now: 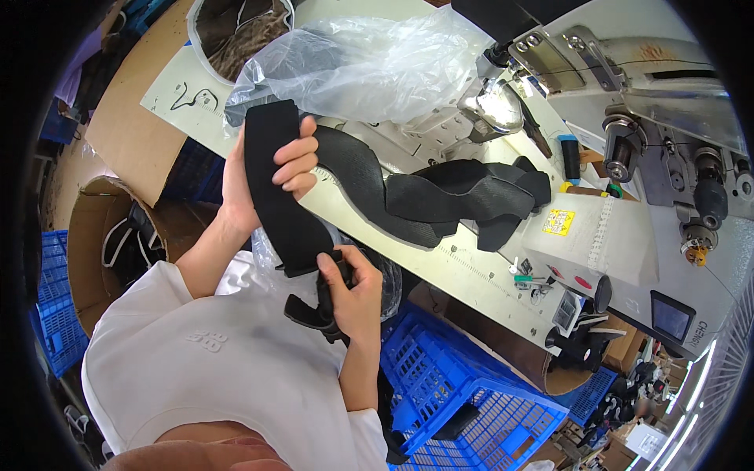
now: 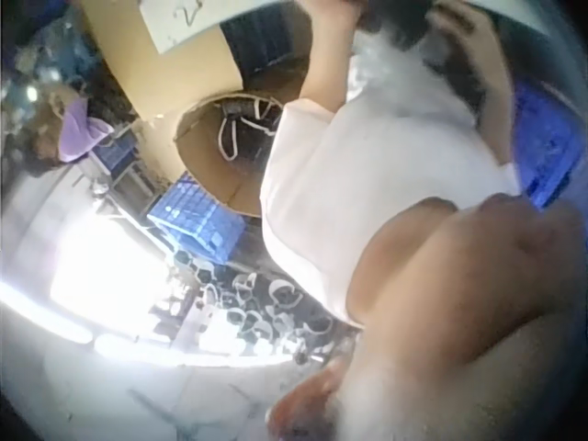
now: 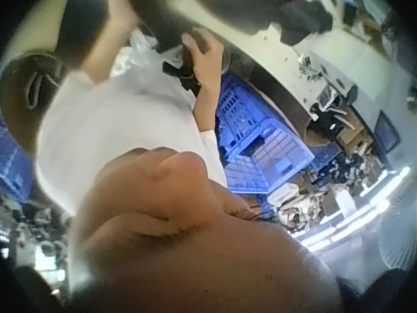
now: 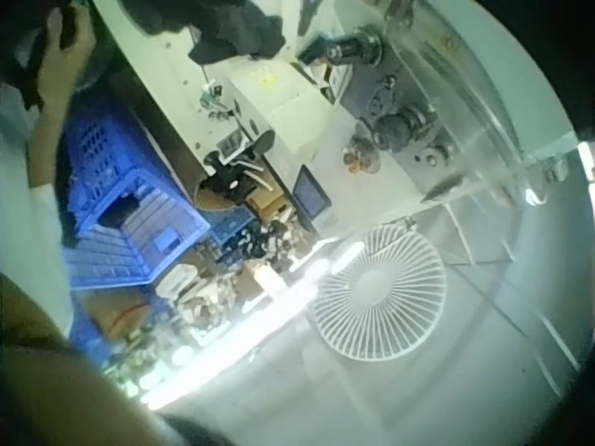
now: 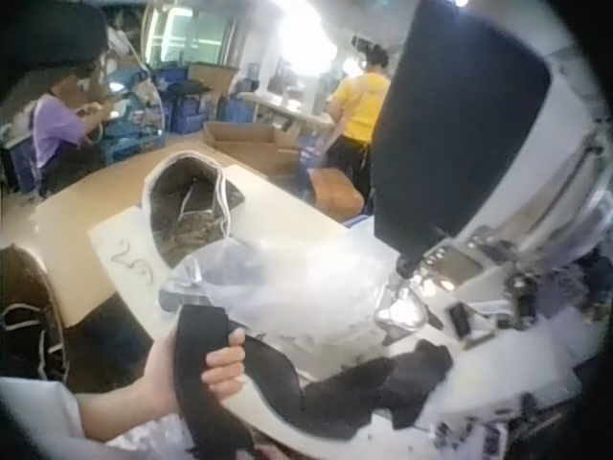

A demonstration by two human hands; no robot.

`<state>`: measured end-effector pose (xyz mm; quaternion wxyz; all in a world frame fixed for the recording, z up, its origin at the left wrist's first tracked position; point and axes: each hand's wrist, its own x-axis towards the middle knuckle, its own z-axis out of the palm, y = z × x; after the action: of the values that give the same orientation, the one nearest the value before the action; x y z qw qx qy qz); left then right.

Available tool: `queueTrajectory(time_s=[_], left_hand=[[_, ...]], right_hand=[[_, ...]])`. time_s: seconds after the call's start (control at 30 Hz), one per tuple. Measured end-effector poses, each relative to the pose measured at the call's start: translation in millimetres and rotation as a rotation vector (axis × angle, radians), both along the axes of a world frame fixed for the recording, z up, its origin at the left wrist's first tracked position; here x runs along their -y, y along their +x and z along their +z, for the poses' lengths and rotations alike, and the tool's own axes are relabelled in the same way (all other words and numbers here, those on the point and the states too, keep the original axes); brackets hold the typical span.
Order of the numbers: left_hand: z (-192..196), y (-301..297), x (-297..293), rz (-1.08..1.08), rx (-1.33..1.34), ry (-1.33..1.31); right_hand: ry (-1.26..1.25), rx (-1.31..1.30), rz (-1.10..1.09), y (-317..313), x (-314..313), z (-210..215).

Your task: Sorting and inspecting black shoe components from plastic bags and placing them into a blue basket at a manufacturing workstation.

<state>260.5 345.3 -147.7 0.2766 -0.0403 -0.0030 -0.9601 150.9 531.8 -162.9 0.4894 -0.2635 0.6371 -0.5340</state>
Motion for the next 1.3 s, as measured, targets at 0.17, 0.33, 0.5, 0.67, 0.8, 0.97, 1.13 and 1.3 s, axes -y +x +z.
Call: queueTrajectory(time_s=[0.17,0.33,0.5,0.67,0.8,0.97,1.13,1.3], left_hand=[[-7,2,-12,-0.025,0.412,-0.596],[-6,11,-37,-0.151,0.519,-0.981],[8,17,-43,-0.063,0.807,-1.411],[13,23,-46,-0.143,0.444,-1.676],[9,17,-45,-0.434,0.56,-1.12],[-4,5,-29,-0.17,0.644,-1.087],[-11,-2,-33,-0.095,0.662,-0.91],[-10,-2,-23,0.146,0.725,-1.19]], right_hand=[[-0.067,0.315,-0.261,-5,1,5],[-0.239,0.722,-0.502,-2,3,11],[-0.229,0.773,-0.421,-10,-13,11],[-0.152,0.223,-0.442,-31,-45,7],[-0.127,0.196,-0.739,-29,-42,12],[-0.427,0.842,-0.702,-49,-42,-5],[-0.496,0.81,-0.708,-54,-43,-32],[-0.641,0.77,-0.426,-70,-51,-42]])
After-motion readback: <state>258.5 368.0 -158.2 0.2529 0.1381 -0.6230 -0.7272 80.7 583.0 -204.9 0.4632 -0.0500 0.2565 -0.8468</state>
